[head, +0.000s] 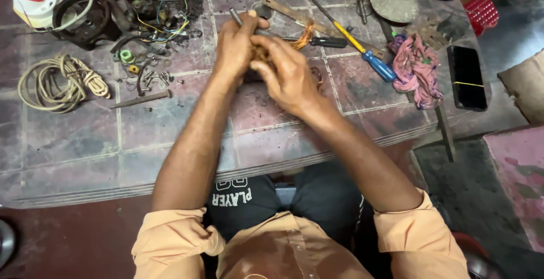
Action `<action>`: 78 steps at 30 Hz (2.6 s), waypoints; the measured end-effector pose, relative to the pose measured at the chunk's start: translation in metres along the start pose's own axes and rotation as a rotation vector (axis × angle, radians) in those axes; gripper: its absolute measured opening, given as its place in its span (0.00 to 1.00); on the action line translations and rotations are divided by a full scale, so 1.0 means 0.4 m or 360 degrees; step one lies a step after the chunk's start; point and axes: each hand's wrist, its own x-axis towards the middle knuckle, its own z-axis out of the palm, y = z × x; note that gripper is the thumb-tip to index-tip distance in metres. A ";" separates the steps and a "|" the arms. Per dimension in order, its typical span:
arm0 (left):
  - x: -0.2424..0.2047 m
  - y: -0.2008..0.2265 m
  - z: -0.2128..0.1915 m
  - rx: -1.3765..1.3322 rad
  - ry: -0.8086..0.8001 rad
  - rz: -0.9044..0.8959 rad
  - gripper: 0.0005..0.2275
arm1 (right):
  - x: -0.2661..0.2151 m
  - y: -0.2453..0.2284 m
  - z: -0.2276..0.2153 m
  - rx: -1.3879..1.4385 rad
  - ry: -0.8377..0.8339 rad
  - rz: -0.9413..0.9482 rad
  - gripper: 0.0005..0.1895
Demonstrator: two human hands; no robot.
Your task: The person is disassembling and repairing an electric fan motor, specifically inspecting the copper coil and motor housing.
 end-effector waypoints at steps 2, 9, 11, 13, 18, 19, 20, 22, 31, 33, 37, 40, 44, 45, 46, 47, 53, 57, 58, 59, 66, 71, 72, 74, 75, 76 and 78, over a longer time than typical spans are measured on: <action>0.009 -0.024 0.010 0.0202 0.0126 0.0124 0.21 | -0.029 0.043 0.023 0.0006 0.0082 0.0068 0.10; 0.021 -0.030 -0.003 0.0508 0.0378 0.0420 0.24 | -0.065 0.089 0.106 0.1198 0.0323 0.0862 0.09; 0.019 -0.020 -0.016 0.0400 0.0368 0.0427 0.23 | -0.033 0.039 0.116 0.1431 0.0451 0.1060 0.09; 0.030 -0.025 -0.032 0.0295 0.0351 0.0435 0.23 | -0.001 -0.003 0.122 0.1662 0.0586 0.1260 0.09; 0.057 -0.062 -0.042 0.0287 0.0516 0.0778 0.21 | 0.014 0.014 0.156 0.2168 0.0619 0.1403 0.09; 0.060 -0.055 -0.032 0.0294 0.0512 0.0784 0.21 | 0.014 0.027 0.165 0.2175 0.0624 0.1397 0.09; 0.063 -0.048 -0.023 0.0408 0.0589 0.0783 0.18 | 0.014 0.039 0.173 0.2157 0.0674 0.1412 0.10; 0.070 -0.028 -0.009 0.0525 0.0670 0.0792 0.16 | 0.016 0.061 0.177 0.2144 0.0720 0.1418 0.10; 0.105 -0.069 0.033 0.0807 0.0842 0.1241 0.12 | -0.033 0.090 0.148 0.2687 0.0839 0.1435 0.09; 0.095 -0.056 0.039 0.0709 0.0790 0.1261 0.12 | -0.040 0.089 0.142 0.2649 0.0816 0.1415 0.09; 0.120 -0.098 0.046 0.0861 0.0810 0.1199 0.12 | -0.047 0.097 0.131 0.2575 0.0914 0.1521 0.10; 0.150 -0.141 0.049 0.0883 0.0926 0.1486 0.13 | -0.070 0.087 0.118 0.2695 0.0911 0.1515 0.12; 0.268 -0.216 -0.039 0.0695 0.1202 0.0578 0.17 | -0.173 -0.059 0.085 0.2603 0.0868 0.1717 0.16; 0.321 -0.249 -0.087 0.0650 0.1498 0.0447 0.18 | -0.209 -0.116 0.084 0.2498 0.0763 0.1649 0.19; 0.295 -0.201 -0.080 0.0635 0.1495 0.0454 0.18 | -0.209 -0.087 0.064 0.2487 0.0764 0.1637 0.19; 0.246 -0.171 -0.087 0.0634 0.1339 0.0521 0.18 | -0.225 -0.073 0.057 0.1987 0.0613 0.1289 0.16; 0.122 -0.117 -0.066 0.0594 0.0897 0.0950 0.17 | -0.156 0.102 -0.035 0.1813 0.0249 0.1310 0.11; 0.120 -0.156 -0.090 0.0338 0.0910 0.0710 0.16 | -0.157 0.101 -0.098 0.1973 0.0174 0.1552 0.09; 0.127 -0.169 -0.100 0.0335 0.0903 0.0697 0.16 | -0.165 0.100 -0.110 0.1966 0.0181 0.1567 0.09; 0.133 -0.183 -0.108 0.0158 0.0894 0.0580 0.16 | -0.171 0.100 -0.125 0.1938 0.0150 0.1543 0.07; 0.121 -0.176 -0.121 -0.0014 0.0730 0.0516 0.15 | -0.154 0.073 -0.169 0.1294 0.0072 0.1289 0.14; 0.106 -0.152 -0.108 -0.0017 0.0645 0.0560 0.15 | -0.096 0.009 -0.179 0.0703 0.0400 0.0827 0.15; 0.099 -0.146 -0.105 0.0013 0.0628 0.0587 0.15 | -0.106 0.020 -0.175 0.0502 0.0431 0.0664 0.12; 0.080 -0.129 -0.100 0.0053 0.0642 0.0560 0.15 | -0.082 0.002 -0.152 0.0386 0.0284 0.0599 0.09; 0.073 -0.116 -0.098 0.0094 0.0648 0.0540 0.15 | -0.068 -0.007 -0.141 0.0268 0.0147 0.0529 0.07; 0.067 -0.110 -0.094 0.0097 0.0651 0.0542 0.15 | -0.041 -0.022 -0.122 0.0272 0.0148 0.0526 0.07; 0.056 -0.098 -0.084 0.0186 0.0629 0.0634 0.15 | 0.011 -0.050 -0.087 0.0000 -0.0126 0.0383 0.09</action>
